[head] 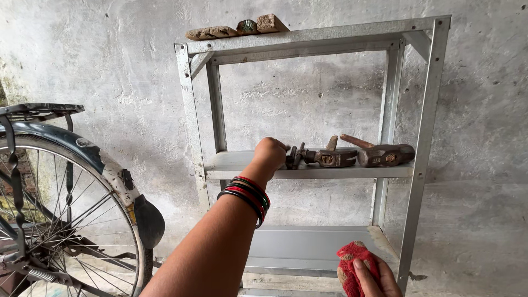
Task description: The person wipes various metal tools, including a hammer, pliers, and a wrench, using a red cloth. They pick up each tool from the floor, wipe it thoroughly, and place it on a metal shelf. The person also wipes a wooden block and a metal chain during the process.
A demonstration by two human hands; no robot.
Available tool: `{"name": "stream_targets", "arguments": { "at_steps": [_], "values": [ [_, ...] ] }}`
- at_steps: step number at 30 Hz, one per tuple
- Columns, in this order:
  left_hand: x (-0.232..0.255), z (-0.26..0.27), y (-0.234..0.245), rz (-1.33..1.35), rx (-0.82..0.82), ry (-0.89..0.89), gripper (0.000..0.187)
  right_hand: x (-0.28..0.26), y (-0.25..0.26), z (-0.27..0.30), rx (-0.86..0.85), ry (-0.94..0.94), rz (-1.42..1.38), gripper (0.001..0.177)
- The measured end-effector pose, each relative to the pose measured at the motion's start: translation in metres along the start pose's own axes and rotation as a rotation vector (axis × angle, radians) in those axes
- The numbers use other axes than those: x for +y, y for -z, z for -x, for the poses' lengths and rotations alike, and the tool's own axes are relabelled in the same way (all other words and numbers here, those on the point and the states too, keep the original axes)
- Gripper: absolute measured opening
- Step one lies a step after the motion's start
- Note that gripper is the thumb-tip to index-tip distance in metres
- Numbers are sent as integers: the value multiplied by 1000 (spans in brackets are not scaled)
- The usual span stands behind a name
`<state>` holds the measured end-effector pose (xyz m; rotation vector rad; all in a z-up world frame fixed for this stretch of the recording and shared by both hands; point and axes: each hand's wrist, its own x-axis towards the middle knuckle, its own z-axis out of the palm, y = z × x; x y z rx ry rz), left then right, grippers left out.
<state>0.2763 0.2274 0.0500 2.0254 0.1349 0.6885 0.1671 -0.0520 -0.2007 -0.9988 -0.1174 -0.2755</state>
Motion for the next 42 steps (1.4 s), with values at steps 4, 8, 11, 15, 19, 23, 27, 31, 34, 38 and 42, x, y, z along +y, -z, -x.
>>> {"name": "stream_targets", "arguments": {
  "at_steps": [4,8,11,15,19,23,27,31,34,38,42],
  "values": [
    [-10,-30,-15,-1163,-163,-448,19,35,10,-13,-25,60,62,41],
    [8,-22,-41,-428,-71,15,25,57,13,-17,-49,77,94,40],
    [21,1,-35,-237,-36,88,29,58,12,-14,-55,29,124,40],
    [41,25,-24,-161,-75,133,61,50,7,-12,-62,-43,139,41],
    [45,43,-16,-102,-102,98,79,42,3,-7,-51,-61,117,41],
    [54,58,-11,-127,-106,89,86,35,2,-2,-66,-120,73,43],
    [83,88,-1,-177,-10,81,76,9,-8,11,-118,-157,28,45],
    [97,164,-19,93,450,-567,41,-28,-11,28,-51,-274,66,42],
    [82,239,-55,176,314,-628,35,-35,-2,37,-164,-60,19,38],
    [21,314,-112,225,155,-466,34,-21,19,39,-59,-123,32,33],
    [-70,343,-176,339,26,-177,30,25,59,36,-20,-189,8,30]
  ]
}}
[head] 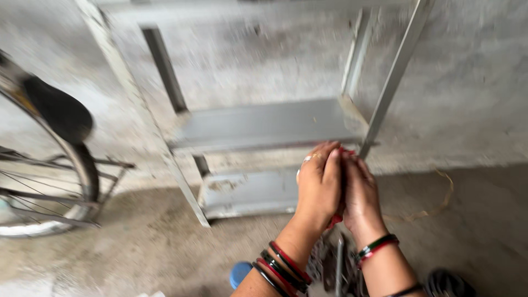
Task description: The person wipes various metal tools, including a hammer, pliers, and a wrench, using a red cloth. They pick up each tool from the floor, wipe it thoroughly, and place it on a metal shelf. The person also wipes a wooden block and a metal chain during the process.
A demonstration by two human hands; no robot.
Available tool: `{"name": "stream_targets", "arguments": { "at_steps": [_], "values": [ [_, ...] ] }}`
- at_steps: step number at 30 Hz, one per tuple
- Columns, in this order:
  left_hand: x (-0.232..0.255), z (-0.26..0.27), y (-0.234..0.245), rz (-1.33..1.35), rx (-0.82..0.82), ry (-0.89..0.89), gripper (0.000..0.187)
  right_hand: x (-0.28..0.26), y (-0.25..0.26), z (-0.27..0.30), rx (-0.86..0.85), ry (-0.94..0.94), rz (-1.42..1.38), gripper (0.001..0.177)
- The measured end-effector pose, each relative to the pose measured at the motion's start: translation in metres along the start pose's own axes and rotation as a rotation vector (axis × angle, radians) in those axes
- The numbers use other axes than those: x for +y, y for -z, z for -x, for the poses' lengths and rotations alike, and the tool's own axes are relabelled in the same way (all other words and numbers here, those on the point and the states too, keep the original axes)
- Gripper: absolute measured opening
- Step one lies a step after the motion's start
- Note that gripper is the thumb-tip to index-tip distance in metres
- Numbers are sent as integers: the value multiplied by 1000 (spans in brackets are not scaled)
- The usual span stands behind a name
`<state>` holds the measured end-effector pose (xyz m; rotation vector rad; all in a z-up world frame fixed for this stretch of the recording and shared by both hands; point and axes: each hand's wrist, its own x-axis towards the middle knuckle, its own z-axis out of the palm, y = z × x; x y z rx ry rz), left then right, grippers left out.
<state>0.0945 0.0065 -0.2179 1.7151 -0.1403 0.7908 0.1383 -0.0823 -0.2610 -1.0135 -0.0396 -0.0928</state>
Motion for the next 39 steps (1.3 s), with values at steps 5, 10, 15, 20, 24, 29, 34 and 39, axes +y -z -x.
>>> {"name": "stream_targets", "arguments": {
  "at_steps": [5,10,15,20,24,29,34,39],
  "values": [
    [-133,64,-30,491,-123,619,30,79,87,-10,109,-362,159,25],
    [-242,138,-66,498,-137,1120,29,154,185,-4,131,-386,622,29],
    [-281,205,-82,-415,-713,839,28,184,230,20,68,-250,1551,35],
    [-261,238,-84,-736,-951,858,23,211,277,0,128,-385,1235,33],
    [-256,240,-94,-809,-1032,878,22,245,301,12,60,-568,832,29],
    [-262,255,-100,-810,-939,805,21,233,295,24,87,-587,797,28],
    [-256,261,-101,-787,-808,906,20,221,293,37,145,-601,659,31],
    [-230,249,-96,-692,-720,1027,28,213,299,39,273,-478,578,36]
  ]
}}
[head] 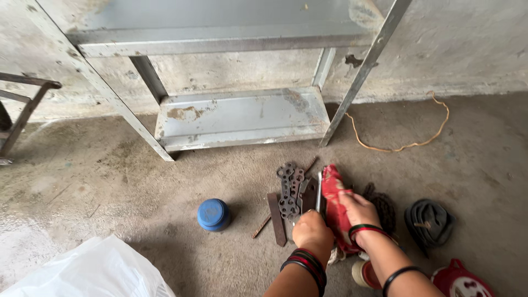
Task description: The person wipes various metal tools, including a hammer, pliers, and a wrench, using a red cloth. They pick up each tool from the floor, wipe it thoroughly, and place it on a metal shelf. The person also wipes a wooden block and a metal chain during the process.
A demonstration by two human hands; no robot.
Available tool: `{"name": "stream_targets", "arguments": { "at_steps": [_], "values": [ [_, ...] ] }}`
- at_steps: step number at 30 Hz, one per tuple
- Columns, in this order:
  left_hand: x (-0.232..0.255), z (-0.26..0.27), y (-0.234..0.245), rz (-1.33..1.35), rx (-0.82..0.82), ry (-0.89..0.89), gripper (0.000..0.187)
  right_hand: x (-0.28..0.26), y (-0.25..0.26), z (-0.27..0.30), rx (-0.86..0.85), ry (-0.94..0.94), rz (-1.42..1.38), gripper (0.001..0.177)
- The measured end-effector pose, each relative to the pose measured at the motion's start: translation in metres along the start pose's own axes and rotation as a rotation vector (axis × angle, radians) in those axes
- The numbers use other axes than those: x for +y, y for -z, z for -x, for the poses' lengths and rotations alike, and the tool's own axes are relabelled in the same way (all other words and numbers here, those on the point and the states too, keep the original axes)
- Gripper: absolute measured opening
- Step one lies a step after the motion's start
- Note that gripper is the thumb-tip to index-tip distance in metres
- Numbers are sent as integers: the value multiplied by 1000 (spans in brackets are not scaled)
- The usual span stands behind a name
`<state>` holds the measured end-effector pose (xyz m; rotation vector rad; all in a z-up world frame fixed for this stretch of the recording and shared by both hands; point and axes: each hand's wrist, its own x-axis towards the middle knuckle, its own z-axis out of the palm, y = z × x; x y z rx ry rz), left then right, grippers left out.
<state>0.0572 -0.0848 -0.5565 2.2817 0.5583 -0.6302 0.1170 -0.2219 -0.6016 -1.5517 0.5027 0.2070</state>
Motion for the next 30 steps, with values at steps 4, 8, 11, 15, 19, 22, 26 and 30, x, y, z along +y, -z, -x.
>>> {"name": "stream_targets", "arguments": {
  "at_steps": [4,8,11,15,19,22,26,30],
  "values": [
    [21,-5,19,247,0,70,48,-31,-3,8,82,-58,-184,37],
    [35,-16,36,374,58,-107,48,-43,-40,31,-77,-178,-312,40],
    [38,-15,44,-194,124,-614,39,-34,-38,21,-51,-46,-278,47],
    [48,10,41,113,1,-586,41,-39,-15,-39,57,-73,-424,53],
    [38,14,60,275,-3,-696,38,-51,14,-38,-99,-91,-412,45],
    [23,15,81,523,-198,-470,37,-67,24,-18,-20,-124,-124,49],
    [20,22,101,737,-336,-364,37,-95,21,-9,57,80,-327,48],
    [24,36,113,337,17,-690,33,-97,-15,-11,-109,-164,-642,28]
  ]
}}
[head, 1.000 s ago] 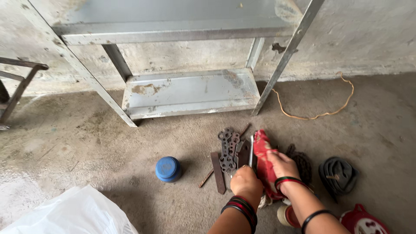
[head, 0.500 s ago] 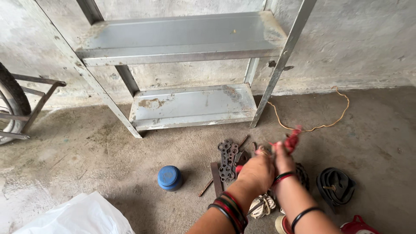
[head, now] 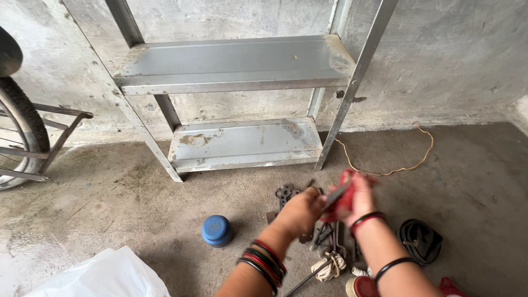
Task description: The person wipes various metal tools, including a hammer, pliers, and a wrench, using a red cloth. They pick up each tool from the floor, wipe it thoroughly, and place it on a metal shelf. The person also wipes a wooden block and a metal chain during the process.
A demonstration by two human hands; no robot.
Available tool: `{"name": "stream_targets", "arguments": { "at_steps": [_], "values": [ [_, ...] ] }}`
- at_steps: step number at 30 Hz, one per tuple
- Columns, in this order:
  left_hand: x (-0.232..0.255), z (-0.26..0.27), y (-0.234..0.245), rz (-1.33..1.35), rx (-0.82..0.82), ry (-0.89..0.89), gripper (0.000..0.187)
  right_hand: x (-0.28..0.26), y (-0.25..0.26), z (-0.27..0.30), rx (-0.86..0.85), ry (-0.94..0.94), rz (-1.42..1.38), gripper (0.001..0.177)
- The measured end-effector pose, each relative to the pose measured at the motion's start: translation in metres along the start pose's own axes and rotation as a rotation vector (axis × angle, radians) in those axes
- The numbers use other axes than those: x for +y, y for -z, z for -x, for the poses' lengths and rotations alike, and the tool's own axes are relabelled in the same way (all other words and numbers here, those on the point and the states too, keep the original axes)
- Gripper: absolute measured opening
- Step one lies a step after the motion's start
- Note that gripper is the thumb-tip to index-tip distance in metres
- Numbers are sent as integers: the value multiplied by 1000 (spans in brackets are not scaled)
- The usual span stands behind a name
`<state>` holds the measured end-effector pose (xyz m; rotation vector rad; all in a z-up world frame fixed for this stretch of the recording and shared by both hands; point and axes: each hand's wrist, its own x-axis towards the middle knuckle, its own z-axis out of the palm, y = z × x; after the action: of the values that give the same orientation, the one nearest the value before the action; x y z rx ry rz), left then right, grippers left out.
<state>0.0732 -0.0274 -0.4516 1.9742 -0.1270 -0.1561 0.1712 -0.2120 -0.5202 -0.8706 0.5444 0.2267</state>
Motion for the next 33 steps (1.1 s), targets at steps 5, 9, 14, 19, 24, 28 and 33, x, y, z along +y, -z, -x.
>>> {"name": "stream_targets", "arguments": {
  "at_steps": [5,9,14,19,24,28,33],
  "values": [
    [20,9,-17,-463,93,-132,31,31,15,-55,-40,40,21,19],
    [4,-13,-9,80,7,-253,33,5,20,-46,21,176,53,27],
    [-11,-6,32,654,-480,311,37,-44,-19,10,56,243,-25,27],
    [-2,3,41,255,-266,169,47,-34,-59,60,168,350,-50,37],
    [32,19,18,-590,136,-76,45,-34,-68,66,240,481,-68,38],
    [58,26,28,-564,92,-111,50,-52,-52,59,243,801,278,35],
    [63,23,47,-594,64,-155,57,-73,-44,70,222,640,642,34]
  ]
}}
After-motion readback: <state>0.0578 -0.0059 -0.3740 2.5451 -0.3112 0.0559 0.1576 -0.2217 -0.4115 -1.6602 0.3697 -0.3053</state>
